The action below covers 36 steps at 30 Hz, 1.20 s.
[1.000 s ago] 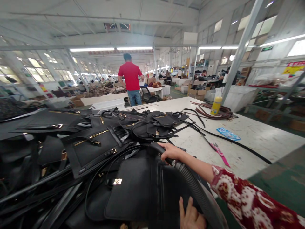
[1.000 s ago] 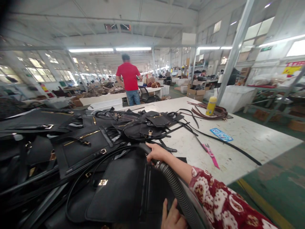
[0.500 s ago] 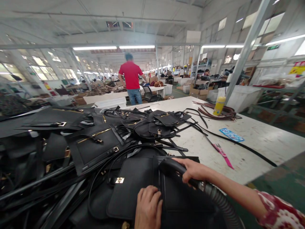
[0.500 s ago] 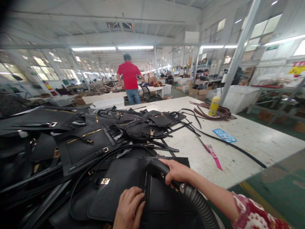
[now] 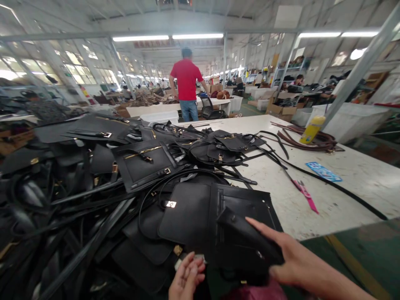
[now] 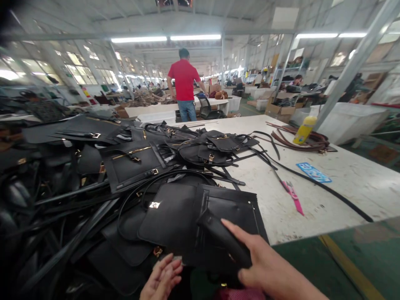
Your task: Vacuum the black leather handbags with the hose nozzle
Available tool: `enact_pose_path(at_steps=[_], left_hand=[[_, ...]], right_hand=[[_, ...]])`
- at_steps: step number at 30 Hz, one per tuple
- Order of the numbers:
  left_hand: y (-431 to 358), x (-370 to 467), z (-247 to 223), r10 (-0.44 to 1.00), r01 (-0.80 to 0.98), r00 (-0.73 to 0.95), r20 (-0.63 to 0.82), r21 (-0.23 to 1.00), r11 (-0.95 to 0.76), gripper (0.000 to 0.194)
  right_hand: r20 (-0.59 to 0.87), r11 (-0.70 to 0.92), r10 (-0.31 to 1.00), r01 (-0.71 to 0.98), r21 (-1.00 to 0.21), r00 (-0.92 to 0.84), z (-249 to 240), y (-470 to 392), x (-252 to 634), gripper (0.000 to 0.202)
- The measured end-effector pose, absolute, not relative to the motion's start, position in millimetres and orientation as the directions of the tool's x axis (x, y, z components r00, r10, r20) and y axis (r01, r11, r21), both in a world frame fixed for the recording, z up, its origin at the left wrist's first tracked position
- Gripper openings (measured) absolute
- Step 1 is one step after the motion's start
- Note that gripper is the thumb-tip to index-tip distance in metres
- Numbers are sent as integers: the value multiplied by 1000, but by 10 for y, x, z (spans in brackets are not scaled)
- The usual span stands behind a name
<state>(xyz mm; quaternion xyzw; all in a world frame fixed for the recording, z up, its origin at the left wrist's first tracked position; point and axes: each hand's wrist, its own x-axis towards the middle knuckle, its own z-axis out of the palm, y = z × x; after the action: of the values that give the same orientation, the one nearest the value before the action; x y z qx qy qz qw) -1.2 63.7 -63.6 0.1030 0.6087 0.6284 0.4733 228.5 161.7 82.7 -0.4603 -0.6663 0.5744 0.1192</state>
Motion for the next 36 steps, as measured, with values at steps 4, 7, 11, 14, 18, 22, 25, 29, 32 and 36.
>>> enact_pose_path(at_steps=[4,7,11,14,18,22,25,29,32,36], left_hand=[[716,13,-497,753,-700,-309,-580,675,233,49],[731,49,-501,753,-799,-305,-583,587,131,44],[720,121,-551,739,-820,-358,-570,570,42,45],[719,150,-545,778,-797,-336,-531,601,65,47],[749,141,-543,784,-711,-369,-500,695,109,51],[813,179,-636,797,-636,-419,-434,767,83,54],[865,253,-722,775,-602,-473,-419,796,63,53],[928,304,-716,786,-543,-465,-408,832,111,52],[985,279,-655,843,-478,-397,-363,866,148,49],[1072,240,-636,868,-387,-375,-326,906,173,33]], right_hand=[[-352,4,700,496,-868,-622,822,1263,2132,72],[-328,27,628,441,-897,-705,799,1219,1946,67],[-205,64,673,333,-941,-710,655,1259,1774,79],[-236,-22,773,347,-938,-589,571,1296,1807,88],[-350,-163,764,362,-918,-542,629,1322,2039,88],[-444,-224,703,420,-880,-556,703,1323,2152,81],[-402,-241,691,334,-911,-600,674,1359,2083,80],[-370,-283,691,239,-929,-621,575,1425,2036,87],[-342,-220,739,272,-937,-580,519,1420,2151,85],[-335,-190,734,295,-936,-591,556,1362,2368,81]])
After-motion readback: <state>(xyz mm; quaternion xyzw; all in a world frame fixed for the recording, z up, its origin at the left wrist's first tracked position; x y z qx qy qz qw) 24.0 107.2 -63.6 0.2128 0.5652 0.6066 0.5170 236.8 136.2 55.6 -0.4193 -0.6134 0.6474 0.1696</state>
